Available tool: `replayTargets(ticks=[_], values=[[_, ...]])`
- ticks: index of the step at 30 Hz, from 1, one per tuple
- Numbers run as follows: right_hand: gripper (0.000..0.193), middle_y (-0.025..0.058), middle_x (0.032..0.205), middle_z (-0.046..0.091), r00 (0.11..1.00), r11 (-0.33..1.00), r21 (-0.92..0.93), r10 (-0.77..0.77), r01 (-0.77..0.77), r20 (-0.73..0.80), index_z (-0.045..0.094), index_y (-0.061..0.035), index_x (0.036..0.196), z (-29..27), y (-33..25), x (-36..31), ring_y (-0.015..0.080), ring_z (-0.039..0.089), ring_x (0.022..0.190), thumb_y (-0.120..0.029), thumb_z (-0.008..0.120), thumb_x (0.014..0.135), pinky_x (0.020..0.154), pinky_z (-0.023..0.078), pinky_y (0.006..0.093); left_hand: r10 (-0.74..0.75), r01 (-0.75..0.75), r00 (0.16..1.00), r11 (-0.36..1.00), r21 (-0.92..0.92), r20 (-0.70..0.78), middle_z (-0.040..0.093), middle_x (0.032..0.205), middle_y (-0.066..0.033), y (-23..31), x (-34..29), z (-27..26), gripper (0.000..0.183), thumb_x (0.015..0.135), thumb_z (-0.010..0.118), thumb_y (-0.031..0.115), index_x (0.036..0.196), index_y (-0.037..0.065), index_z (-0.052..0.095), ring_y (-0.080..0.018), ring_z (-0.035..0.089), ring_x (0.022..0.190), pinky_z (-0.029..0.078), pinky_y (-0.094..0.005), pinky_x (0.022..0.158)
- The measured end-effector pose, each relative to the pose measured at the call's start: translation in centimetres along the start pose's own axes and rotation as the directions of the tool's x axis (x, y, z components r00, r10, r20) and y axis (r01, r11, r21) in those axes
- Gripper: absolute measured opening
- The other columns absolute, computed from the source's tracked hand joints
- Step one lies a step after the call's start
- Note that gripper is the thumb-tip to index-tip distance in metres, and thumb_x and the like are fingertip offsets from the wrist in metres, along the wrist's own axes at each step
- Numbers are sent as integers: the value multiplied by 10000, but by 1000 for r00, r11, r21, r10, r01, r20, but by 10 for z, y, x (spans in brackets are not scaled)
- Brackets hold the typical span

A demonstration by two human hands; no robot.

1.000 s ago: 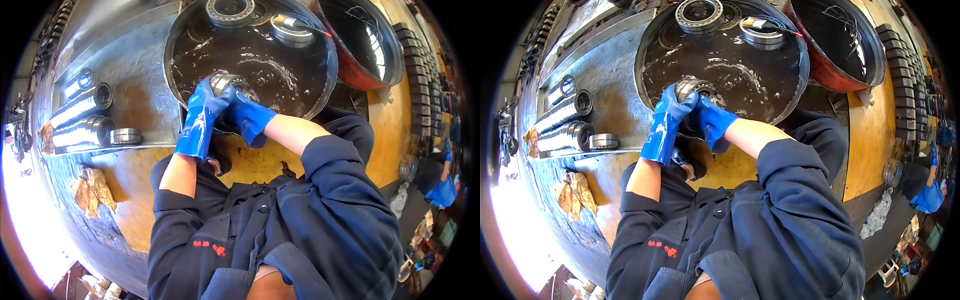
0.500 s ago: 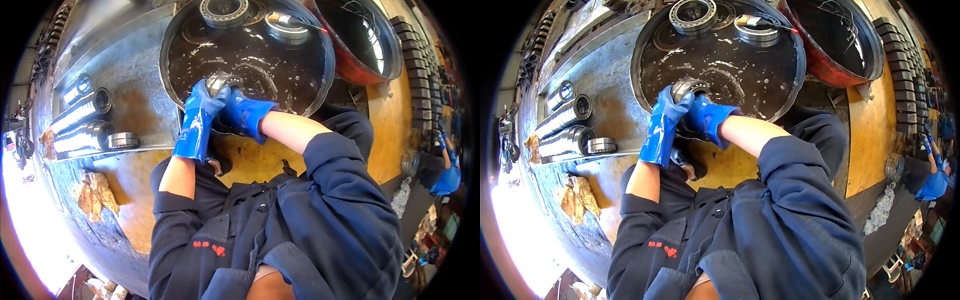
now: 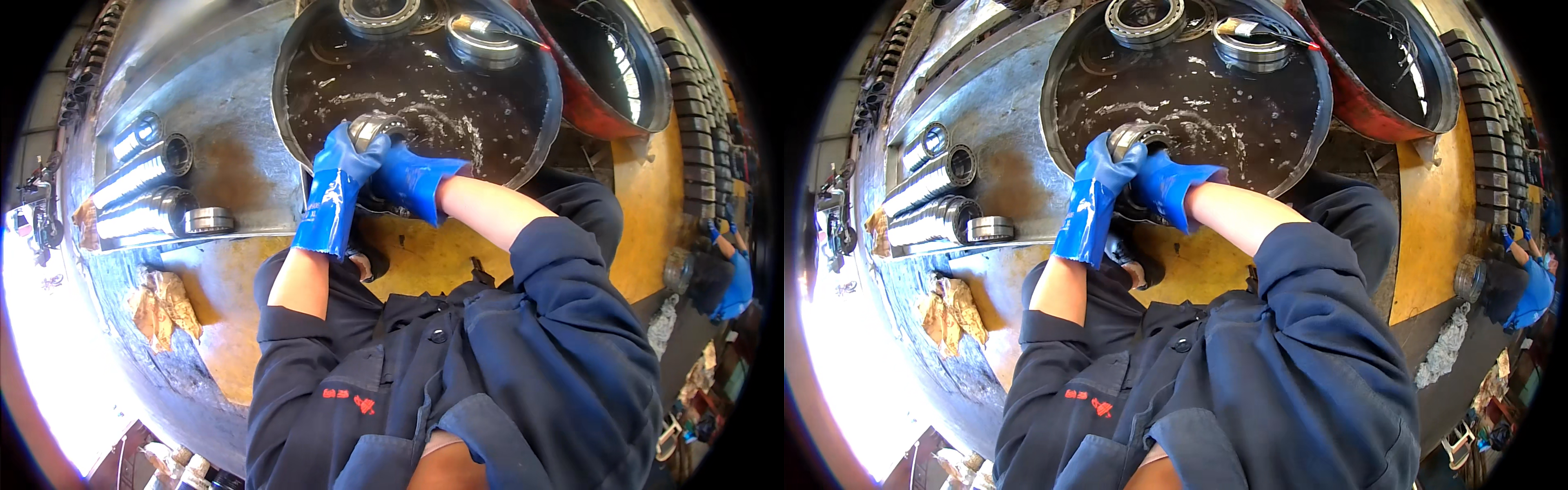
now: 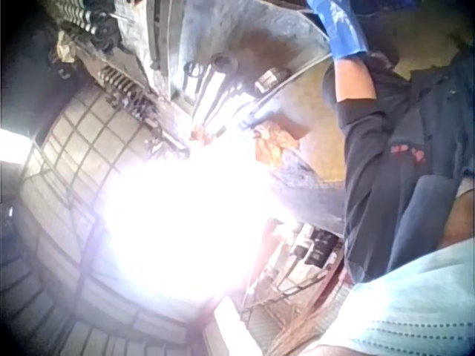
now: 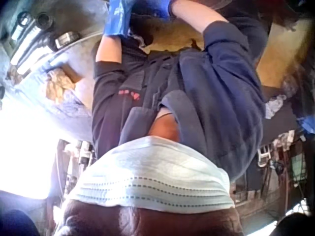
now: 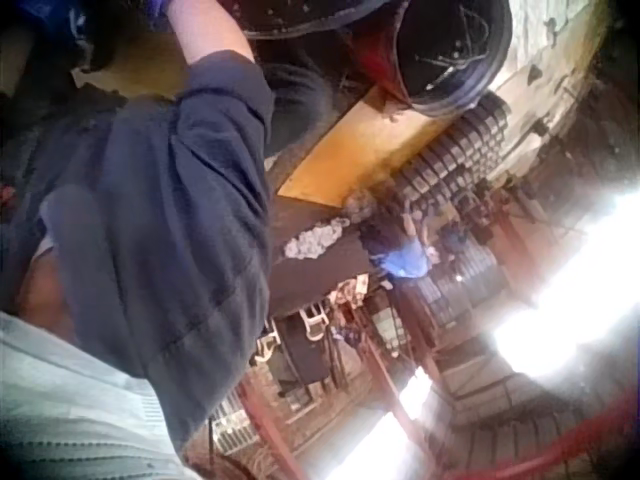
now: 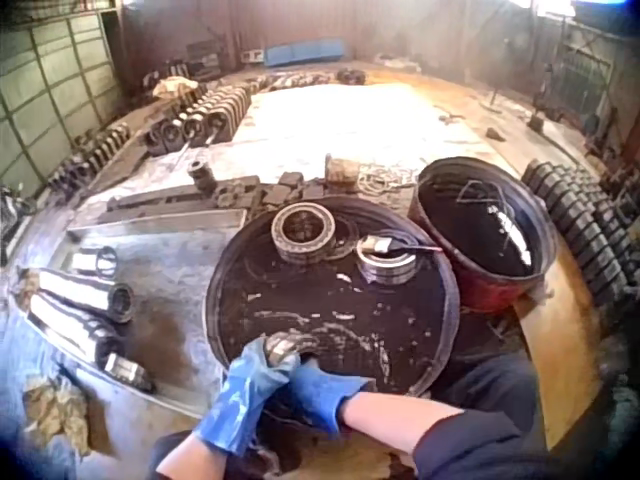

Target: The person cleans metal bearings by immersing them in a basin of liquid and scrubbing them with a brush.

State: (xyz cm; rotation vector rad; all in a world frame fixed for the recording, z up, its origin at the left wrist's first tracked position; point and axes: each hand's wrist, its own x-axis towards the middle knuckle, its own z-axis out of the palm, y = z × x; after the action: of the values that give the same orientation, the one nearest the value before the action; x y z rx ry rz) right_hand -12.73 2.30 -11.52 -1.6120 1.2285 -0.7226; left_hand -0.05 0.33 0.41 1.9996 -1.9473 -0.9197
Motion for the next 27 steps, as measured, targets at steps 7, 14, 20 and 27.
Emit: replayTargets(ticks=[7,14,20,27], values=[[404,92,1202,750,854,925,-13,356,-380,379,750,-92,1258,-21,16,-6,251,679,1074,-200,774,870,949,529,369,-50,52,998,998,-31,48,682,1374,-278,12,-6,-5,833,828,784,601,1411,27,628,-429,686,1250,551,-457,1075],[271,101,1218,743,899,918,195,264,-345,349,735,-74,1250,-20,47,-7,202,663,1084,-152,678,997,987,520,350,-2,6,997,998,-56,71,714,1320,-263,34,-4,3,745,830,775,581,1354,61,673,-428,701,1220,563,-465,1049],[316,106,1302,722,964,913,-308,-248,265,95,706,-108,1319,-5,-41,0,220,649,1118,-215,676,1024,1030,505,358,-71,70,997,997,-16,-10,702,1348,-260,-3,-11,-12,779,835,781,585,1403,71,641,-441,696,1227,554,-469,1074],[446,90,1263,719,832,806,364,260,-466,490,687,-108,1346,-36,29,-6,191,643,1143,-145,755,907,1017,506,365,-20,21,999,999,-24,31,703,1345,-264,11,-5,-1,803,849,772,599,1426,63,618,-437,693,1236,553,-464,1075]])
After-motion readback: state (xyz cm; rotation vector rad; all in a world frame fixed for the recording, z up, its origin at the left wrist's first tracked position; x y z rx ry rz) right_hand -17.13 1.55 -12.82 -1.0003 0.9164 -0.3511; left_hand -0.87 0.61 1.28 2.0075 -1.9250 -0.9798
